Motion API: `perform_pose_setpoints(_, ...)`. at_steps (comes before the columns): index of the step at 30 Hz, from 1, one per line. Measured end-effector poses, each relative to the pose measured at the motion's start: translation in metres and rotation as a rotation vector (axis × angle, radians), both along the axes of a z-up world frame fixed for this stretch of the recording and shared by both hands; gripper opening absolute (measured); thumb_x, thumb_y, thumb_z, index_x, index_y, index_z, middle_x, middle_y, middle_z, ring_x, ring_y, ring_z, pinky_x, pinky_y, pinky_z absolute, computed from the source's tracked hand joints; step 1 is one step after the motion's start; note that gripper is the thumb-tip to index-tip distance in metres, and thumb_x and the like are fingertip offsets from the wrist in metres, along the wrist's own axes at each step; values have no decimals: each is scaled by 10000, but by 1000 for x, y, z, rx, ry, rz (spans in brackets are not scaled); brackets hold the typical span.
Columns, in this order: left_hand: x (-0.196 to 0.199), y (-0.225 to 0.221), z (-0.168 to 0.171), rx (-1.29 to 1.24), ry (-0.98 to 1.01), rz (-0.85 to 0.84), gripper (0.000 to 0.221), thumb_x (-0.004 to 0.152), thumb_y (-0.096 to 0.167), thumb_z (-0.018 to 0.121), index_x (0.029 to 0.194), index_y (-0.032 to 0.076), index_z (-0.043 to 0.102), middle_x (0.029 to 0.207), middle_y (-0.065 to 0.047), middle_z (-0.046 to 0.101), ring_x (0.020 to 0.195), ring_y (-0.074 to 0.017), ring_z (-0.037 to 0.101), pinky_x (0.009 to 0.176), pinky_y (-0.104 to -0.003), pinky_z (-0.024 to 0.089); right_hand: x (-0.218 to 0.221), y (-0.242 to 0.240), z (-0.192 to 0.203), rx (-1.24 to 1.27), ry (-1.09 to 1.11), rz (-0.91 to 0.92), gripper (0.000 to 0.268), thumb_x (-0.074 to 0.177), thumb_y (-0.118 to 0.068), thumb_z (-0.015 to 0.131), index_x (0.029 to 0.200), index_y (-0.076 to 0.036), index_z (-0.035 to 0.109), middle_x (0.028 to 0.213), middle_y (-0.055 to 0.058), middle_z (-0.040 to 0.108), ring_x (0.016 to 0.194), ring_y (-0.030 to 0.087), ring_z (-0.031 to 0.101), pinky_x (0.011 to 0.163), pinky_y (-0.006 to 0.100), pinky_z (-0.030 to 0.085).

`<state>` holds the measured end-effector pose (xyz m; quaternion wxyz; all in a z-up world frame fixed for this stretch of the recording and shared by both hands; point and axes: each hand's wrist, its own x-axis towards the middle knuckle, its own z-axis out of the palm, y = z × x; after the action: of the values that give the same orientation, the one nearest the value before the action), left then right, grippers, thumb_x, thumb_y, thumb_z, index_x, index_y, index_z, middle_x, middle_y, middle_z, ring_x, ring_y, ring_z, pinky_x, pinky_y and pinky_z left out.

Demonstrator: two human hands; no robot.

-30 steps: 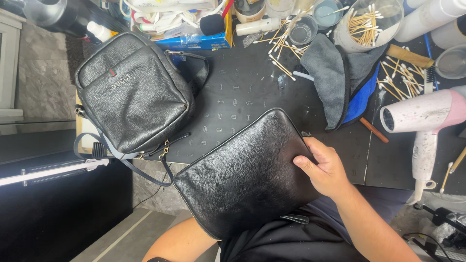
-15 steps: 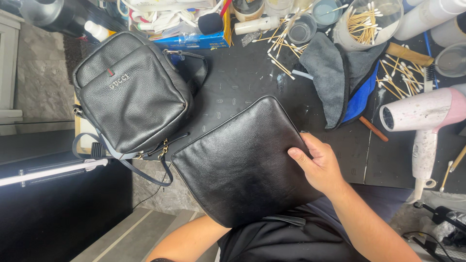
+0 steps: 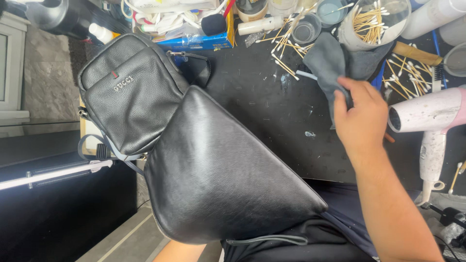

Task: The person uses a hair dryer to heat the interior and exterior of a black leather bag, wipes the surface by hand, and applies a liquid from a small bottle to a black applicator sponge before rubbing it inside the bag.

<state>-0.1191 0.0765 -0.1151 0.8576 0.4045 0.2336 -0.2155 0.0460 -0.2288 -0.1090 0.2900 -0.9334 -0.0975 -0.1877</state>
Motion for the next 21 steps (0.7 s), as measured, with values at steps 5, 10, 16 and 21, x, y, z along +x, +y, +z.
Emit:
perform_pose_setpoints(5, -10, 13, 9, 27, -6, 30, 569, 1032, 285, 496, 1527, 27, 382, 1503, -136, 502, 1383, -218, 483, 1156, -337, 406, -4, 2, 1, 286, -102, 187, 184, 1020, 31, 714, 1199, -4, 689, 1131, 159, 672, 1021, 306, 680, 905, 346, 541)
perform_pose_setpoints(10, -16, 24, 13, 46, -17, 43, 569, 1036, 290, 489, 1529, 28, 378, 1504, -136, 500, 1385, -218, 481, 1157, -336, 405, 18, 35, 4, 377, 84, 576, 330, 962, -47, 694, 1290, -24, 667, 1229, 124, 682, 1112, 298, 666, 1019, 393, 532)
perform_pose_setpoints(16, -25, 33, 18, 61, -17, 58, 569, 1040, 296, 481, 1531, 29, 374, 1506, -135, 497, 1387, -218, 479, 1158, -336, 403, 50, 63, -35, -236, -48, 570, 453, 911, -206, 720, 1350, -98, 710, 1494, 110, 527, 1387, 359, 460, 1151, 522, 366)
perform_pose_setpoints(21, -14, 23, 12, 52, -13, 42, 569, 1044, 300, 475, 1533, 30, 370, 1508, -135, 494, 1389, -218, 477, 1159, -335, 402, 68, 47, -69, -170, -31, 419, 358, 982, -140, 703, 1330, -58, 686, 1515, 88, 592, 1396, 347, 528, 1167, 483, 436)
